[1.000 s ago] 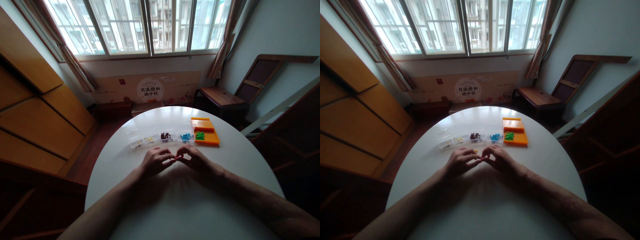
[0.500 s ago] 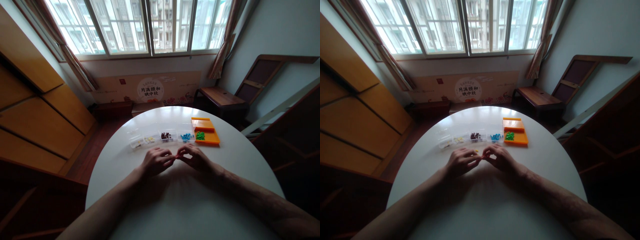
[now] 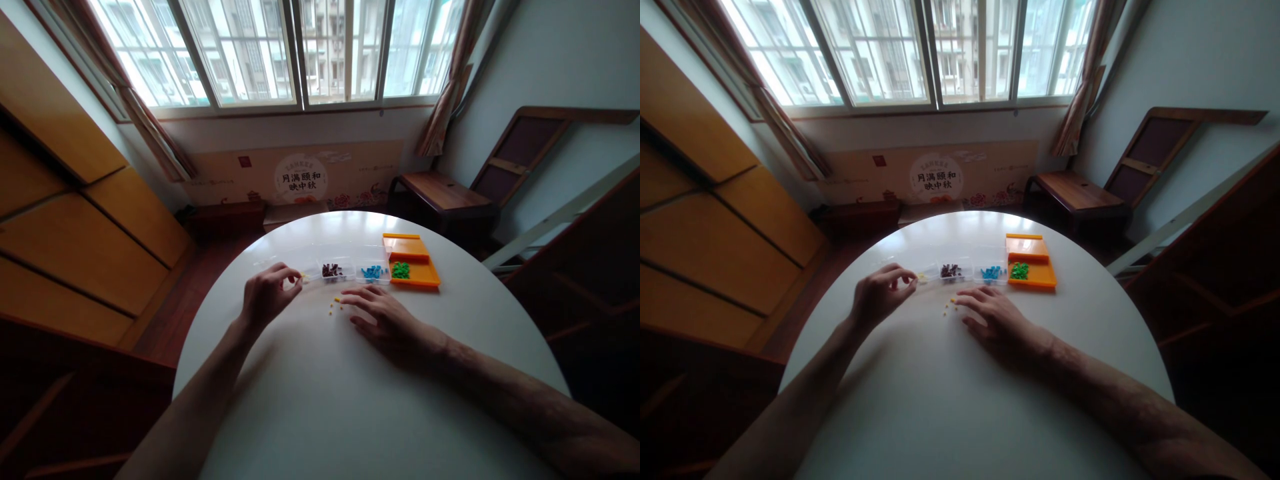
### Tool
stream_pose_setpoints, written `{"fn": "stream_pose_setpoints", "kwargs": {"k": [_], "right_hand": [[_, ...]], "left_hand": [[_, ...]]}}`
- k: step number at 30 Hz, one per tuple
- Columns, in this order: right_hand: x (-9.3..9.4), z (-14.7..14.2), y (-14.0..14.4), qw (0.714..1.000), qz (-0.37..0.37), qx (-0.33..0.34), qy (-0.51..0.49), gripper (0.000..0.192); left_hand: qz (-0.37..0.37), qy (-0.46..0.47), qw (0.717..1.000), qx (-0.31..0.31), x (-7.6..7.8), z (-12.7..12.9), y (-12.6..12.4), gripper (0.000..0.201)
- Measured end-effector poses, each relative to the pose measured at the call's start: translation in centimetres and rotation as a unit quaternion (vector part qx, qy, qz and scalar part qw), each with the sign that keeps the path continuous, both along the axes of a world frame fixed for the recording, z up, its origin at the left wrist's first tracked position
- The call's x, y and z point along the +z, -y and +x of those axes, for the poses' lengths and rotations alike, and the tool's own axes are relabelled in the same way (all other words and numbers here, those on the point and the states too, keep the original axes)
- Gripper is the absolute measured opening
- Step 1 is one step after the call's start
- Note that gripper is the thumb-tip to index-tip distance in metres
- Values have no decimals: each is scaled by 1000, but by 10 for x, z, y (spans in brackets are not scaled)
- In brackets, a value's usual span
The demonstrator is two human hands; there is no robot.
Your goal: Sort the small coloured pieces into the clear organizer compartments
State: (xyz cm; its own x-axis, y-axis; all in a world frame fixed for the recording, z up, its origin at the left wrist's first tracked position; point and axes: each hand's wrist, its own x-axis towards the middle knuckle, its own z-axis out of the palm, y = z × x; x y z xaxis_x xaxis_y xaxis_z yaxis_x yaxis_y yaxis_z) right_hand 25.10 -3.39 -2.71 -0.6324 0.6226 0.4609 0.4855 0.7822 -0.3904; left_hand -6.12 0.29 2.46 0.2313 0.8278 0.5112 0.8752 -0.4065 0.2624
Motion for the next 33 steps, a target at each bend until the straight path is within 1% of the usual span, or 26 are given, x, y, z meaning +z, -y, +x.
{"fn": "stream_pose_setpoints", "kwargs": {"k": [3,6,9,13,19,26,29,31,33], "right_hand": [[1,1,0,999,-3,12,31,50],[1,1,0,998,-4,32,48,55],[2,2,-1,998,-7,46,49,54],[5,1,0,998,-12,39,48,52],[5,1,0,999,2,35,35,42],[-2,0,-2,999,28,8,-21,34],[-5,1,-3,998,36,-2,-54,30],[-6,2,-4,996,38,-3,-80,23],[-8,4,-6,995,29,-4,-99,17]], "left_hand": [[-32,-6,997,68,5,-16,-6,11],[-55,-8,993,105,7,-25,-9,10],[-65,-16,989,129,8,-29,-10,10],[-90,-33,985,144,7,-32,-12,10],[-97,-51,984,141,7,-35,-14,10],[-96,-58,983,143,9,-36,-13,10],[-80,-52,985,145,10,-33,-11,18],[-55,-40,989,129,10,-26,-7,25],[-31,-23,995,91,8,-15,-2,29]]}}
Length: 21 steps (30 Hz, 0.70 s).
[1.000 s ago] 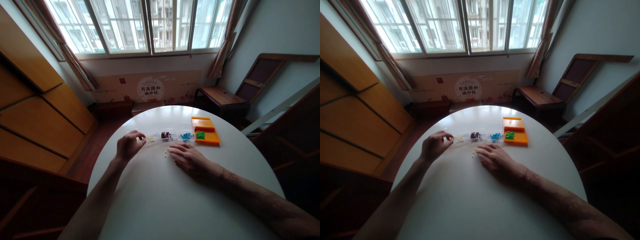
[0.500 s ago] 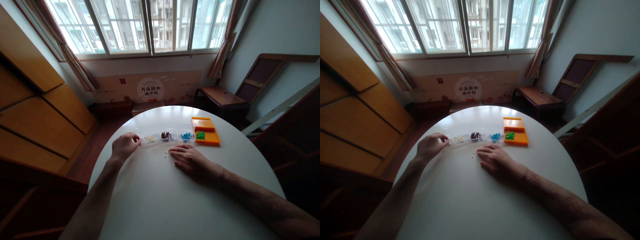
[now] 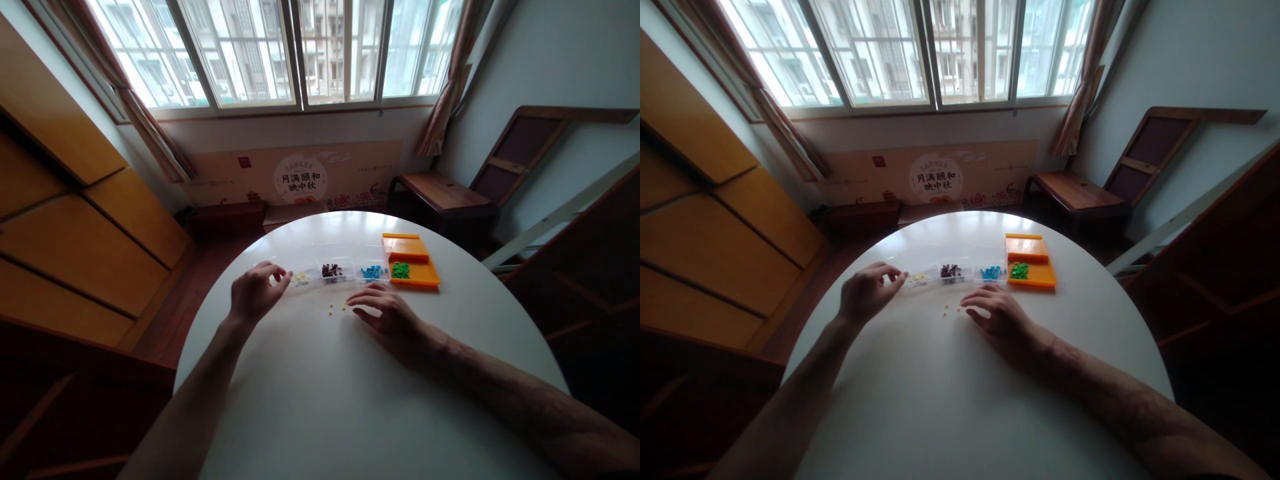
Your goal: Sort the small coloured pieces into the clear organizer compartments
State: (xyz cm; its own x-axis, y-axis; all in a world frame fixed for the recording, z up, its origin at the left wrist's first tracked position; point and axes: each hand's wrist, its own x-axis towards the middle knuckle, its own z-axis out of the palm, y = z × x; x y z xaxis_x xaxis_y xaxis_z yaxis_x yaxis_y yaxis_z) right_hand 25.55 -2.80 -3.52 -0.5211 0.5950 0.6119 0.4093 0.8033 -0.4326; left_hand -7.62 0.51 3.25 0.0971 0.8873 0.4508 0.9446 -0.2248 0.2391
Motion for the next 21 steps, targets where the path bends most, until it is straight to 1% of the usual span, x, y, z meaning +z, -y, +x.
{"fn": "stream_pose_setpoints", "kwargs": {"k": [3,6,9,11,14,21], "right_hand": [[-3,3,-2,1000,-21,-1,-7,14],[-5,3,-2,1000,-20,-5,-1,13],[-3,3,-1,1000,-1,-10,2,8],[-1,2,1,1000,4,-9,-1,6],[2,1,2,1000,11,-3,-12,3],[4,-1,3,1000,21,8,-13,2]], "left_hand": [[16,12,997,-80,-9,21,9,31],[19,14,984,-178,-24,41,17,31],[20,29,955,-294,-37,55,22,24],[23,38,936,-350,-43,62,24,22],[31,48,921,-386,-46,67,26,21],[45,41,914,-401,-48,67,25,17]]}}
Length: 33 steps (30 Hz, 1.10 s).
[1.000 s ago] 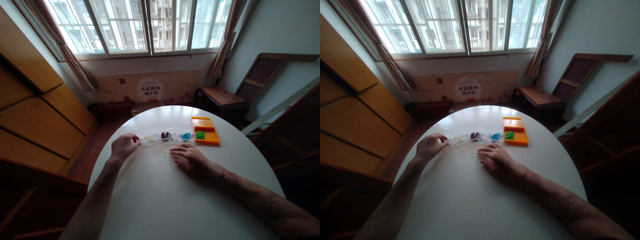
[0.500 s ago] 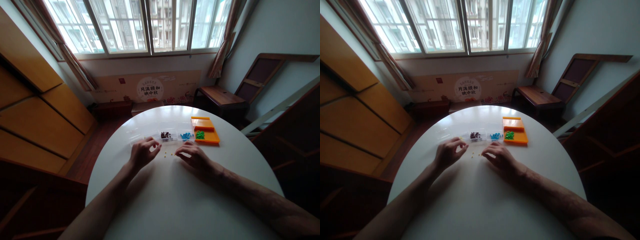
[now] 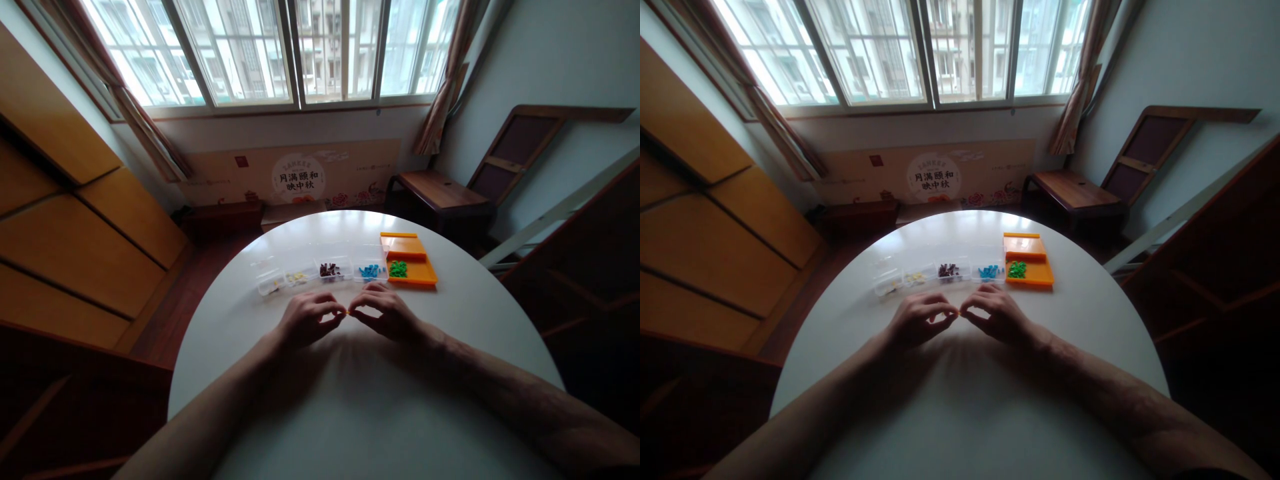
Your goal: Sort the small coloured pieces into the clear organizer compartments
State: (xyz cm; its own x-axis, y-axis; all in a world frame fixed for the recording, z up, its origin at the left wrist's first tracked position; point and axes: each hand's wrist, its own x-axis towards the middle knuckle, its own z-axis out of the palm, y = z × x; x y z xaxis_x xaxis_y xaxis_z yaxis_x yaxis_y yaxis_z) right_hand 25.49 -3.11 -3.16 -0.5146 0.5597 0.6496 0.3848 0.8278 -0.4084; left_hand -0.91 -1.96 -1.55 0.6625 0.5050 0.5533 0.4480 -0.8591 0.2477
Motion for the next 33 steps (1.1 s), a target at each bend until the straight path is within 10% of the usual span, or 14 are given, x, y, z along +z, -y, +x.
{"fn": "stream_pose_setpoints", "kwargs": {"k": [7,19,33], "right_hand": [[0,-3,2,997,-25,-19,65,26],[0,-3,0,992,-18,-10,123,23],[0,-1,-1,995,-31,-15,92,14]], "left_hand": [[21,5,998,57,12,-16,-9,15],[-79,-65,921,376,43,-85,-34,14],[-122,-124,875,453,53,-90,-33,18]]}}
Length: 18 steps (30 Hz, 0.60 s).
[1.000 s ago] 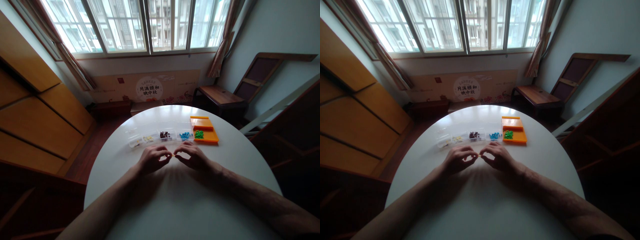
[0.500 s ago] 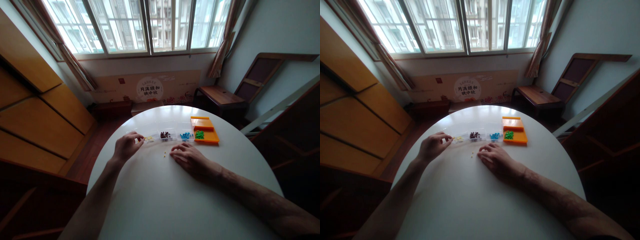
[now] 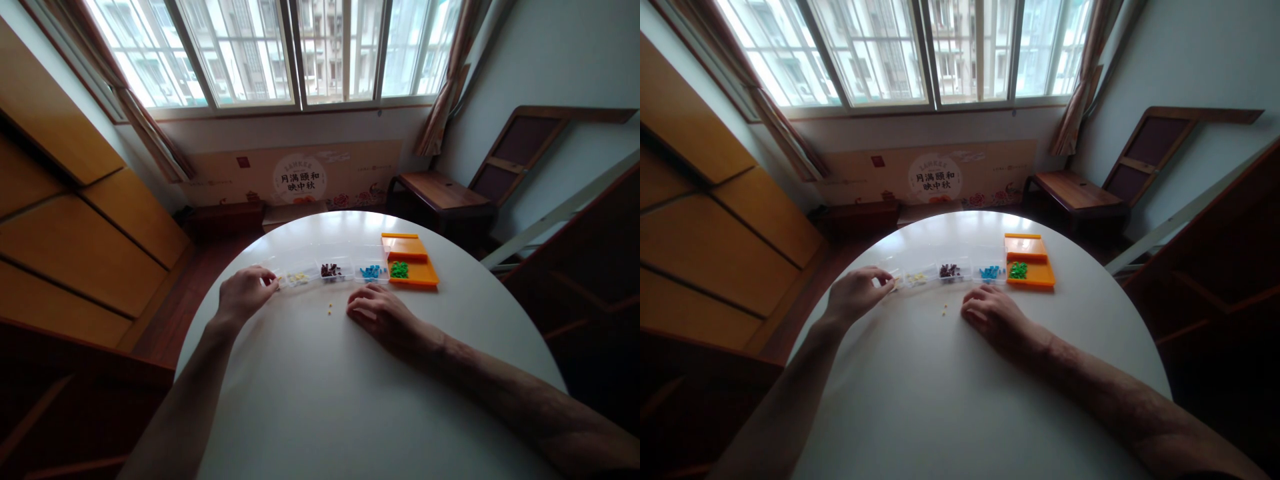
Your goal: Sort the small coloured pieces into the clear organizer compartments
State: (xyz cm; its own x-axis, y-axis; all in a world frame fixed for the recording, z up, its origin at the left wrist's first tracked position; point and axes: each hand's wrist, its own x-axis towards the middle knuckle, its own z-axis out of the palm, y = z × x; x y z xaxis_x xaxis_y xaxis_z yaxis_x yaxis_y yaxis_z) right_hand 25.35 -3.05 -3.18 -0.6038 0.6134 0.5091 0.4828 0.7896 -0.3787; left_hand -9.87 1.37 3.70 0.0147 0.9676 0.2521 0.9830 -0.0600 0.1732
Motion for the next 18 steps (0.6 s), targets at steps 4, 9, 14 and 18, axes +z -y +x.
{"fn": "stream_pose_setpoints", "kwargs": {"k": [4,9,14,18], "right_hand": [[-4,1,-3,1000,-3,8,6,13],[-6,2,-4,1000,9,-2,12,8],[-3,1,-1,1000,10,-15,-26,13],[-3,0,0,999,13,-7,-40,11]], "left_hand": [[-13,-6,1000,4,1,1,1,19],[9,3,1000,-11,-2,-2,0,16],[76,31,995,-60,-5,7,3,15],[99,74,977,-173,-12,35,14,22]]}}
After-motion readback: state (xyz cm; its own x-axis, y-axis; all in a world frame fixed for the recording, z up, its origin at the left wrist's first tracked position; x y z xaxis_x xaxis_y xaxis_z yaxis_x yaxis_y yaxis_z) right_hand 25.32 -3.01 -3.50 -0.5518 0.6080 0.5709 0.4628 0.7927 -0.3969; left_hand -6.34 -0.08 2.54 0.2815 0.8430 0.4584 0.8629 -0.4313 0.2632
